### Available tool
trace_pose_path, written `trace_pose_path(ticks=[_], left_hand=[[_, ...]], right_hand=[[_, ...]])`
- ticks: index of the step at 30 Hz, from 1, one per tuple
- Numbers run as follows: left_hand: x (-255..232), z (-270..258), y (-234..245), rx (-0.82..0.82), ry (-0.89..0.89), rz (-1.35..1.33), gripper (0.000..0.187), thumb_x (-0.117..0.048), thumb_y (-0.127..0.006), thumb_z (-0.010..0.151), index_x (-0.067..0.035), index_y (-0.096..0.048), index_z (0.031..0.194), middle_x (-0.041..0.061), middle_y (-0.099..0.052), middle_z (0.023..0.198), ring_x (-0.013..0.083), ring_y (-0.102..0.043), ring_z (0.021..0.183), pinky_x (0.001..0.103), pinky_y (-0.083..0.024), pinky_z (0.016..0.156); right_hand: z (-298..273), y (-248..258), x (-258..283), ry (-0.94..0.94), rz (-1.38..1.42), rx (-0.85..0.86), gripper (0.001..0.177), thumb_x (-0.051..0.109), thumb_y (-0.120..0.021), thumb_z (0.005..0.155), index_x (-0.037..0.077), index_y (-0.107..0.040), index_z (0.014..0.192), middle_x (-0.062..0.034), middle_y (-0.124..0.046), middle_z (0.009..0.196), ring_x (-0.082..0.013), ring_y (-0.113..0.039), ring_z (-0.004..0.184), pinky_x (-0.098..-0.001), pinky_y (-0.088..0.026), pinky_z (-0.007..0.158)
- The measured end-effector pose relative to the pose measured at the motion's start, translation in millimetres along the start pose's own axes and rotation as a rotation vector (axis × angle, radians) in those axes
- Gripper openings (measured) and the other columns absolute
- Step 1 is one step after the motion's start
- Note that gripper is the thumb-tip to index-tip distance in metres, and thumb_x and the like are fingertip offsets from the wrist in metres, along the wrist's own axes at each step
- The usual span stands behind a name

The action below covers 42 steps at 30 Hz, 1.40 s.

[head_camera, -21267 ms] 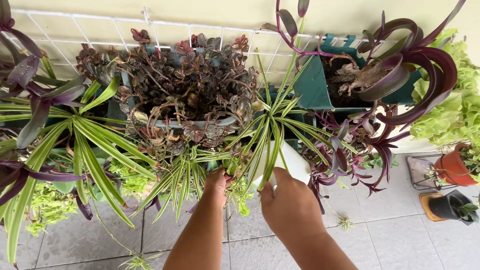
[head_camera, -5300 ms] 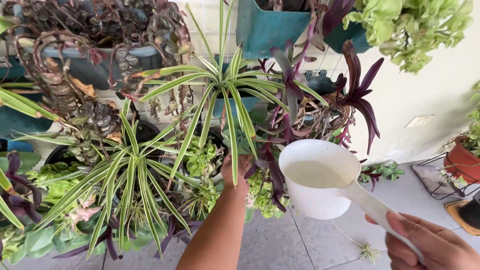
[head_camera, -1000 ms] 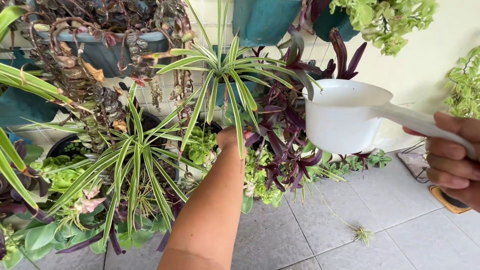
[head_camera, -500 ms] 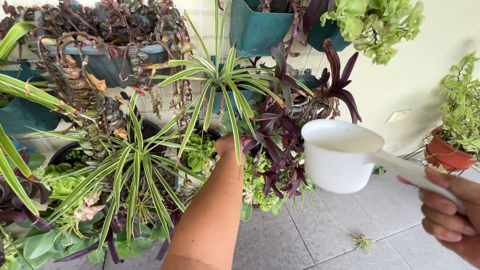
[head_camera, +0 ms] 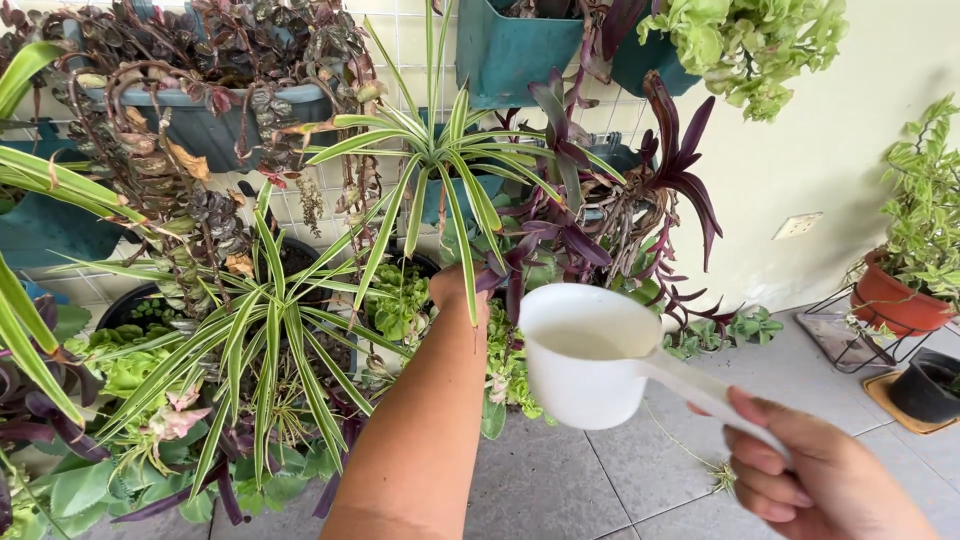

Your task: Watering potted plants on a balcony using a bucket and a dipper.

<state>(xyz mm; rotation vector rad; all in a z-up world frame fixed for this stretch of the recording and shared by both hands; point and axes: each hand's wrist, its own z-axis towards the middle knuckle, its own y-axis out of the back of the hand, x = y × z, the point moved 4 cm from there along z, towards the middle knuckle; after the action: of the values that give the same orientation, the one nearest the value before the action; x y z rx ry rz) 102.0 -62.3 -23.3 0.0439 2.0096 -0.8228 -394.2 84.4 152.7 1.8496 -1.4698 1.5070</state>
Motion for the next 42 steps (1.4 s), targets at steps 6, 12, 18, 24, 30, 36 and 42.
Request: trace_pose_path(ticks=[6,12,18,24,30,36,42], left_hand=[[-51,-62,-5,0.056,-0.33,1.145,0.036,-0.029,-0.069,0.09,0.005,-0.071,0.102,0.013,-0.074,0.098,0.0213,-0.072,0.083,0.03,-0.049,0.059],[-57,-106,6,-0.094,0.133,0.061,0.017,-0.006,-0.067,0.094,0.008,-0.072,0.103,0.02,-0.074,0.092,0.0281,-0.075,0.071,0.032,-0.048,0.052],[-63,-111,0,-0.041,0.09,0.038,0.018,-0.007,-0.067,0.094,0.007,-0.073,0.102,0.018,-0.075,0.09,0.0269,-0.076,0.071,0.032,-0.056,0.055],[-53,-100,-3,-0.07,0.144,-0.085,0.014,-0.005,-0.066,0.096,0.007,-0.071,0.102,0.017,-0.073,0.092,0.0276,-0.073,0.071,0.033,-0.054,0.056],[-51,-91,-1,-0.097,0.059,0.141,0.018,-0.006,-0.057,0.1,0.006,-0.071,0.1,0.017,-0.075,0.083,0.0216,-0.073,0.066,0.029,-0.049,0.048],[-57,-98,-3,-0.083,0.075,0.133,0.016,-0.007,-0.063,0.099,0.007,-0.069,0.096,0.016,-0.074,0.081,0.02,-0.074,0.065,0.029,-0.055,0.049],[-54,-91,-4,-0.075,0.094,0.137,0.013,-0.003,-0.064,0.097,0.006,-0.071,0.091,0.016,-0.073,0.081,0.02,-0.072,0.066,0.028,-0.051,0.049]], right_hand=[[-13,-80,-20,-0.125,0.011,-0.052,0.032,0.03,-0.06,0.097,-0.002,-0.06,0.103,0.0035,-0.032,0.055,-0.0099,-0.021,0.041,-0.0298,-0.017,0.036],[12,-75,-56,-0.179,0.0,-0.067,0.028,0.032,-0.063,0.094,0.005,-0.054,0.09,0.0004,-0.033,0.057,-0.0114,-0.022,0.044,-0.0305,-0.018,0.039],[22,-69,-59,-0.156,0.008,-0.112,0.032,0.035,-0.065,0.096,0.01,-0.049,0.085,0.0006,-0.032,0.059,-0.0112,-0.021,0.045,-0.0303,-0.018,0.04],[40,-49,-52,-0.119,0.006,-0.167,0.032,0.035,-0.062,0.096,0.007,-0.051,0.089,-0.0008,-0.031,0.059,-0.0125,-0.019,0.044,-0.0315,-0.018,0.04],[40,-62,-38,-0.115,0.001,-0.191,0.031,0.036,-0.059,0.097,0.006,-0.054,0.091,-0.0009,-0.031,0.059,-0.0121,-0.018,0.043,-0.0309,-0.017,0.04],[51,-57,-36,-0.089,0.022,-0.162,0.027,0.031,-0.055,0.098,0.009,-0.045,0.086,0.0003,-0.031,0.059,-0.0115,-0.019,0.045,-0.0315,-0.019,0.043],[49,-76,-27,-0.061,0.035,-0.156,0.023,0.03,-0.054,0.098,0.008,-0.049,0.092,0.0021,-0.031,0.061,-0.01,-0.02,0.047,-0.0296,-0.021,0.045]])
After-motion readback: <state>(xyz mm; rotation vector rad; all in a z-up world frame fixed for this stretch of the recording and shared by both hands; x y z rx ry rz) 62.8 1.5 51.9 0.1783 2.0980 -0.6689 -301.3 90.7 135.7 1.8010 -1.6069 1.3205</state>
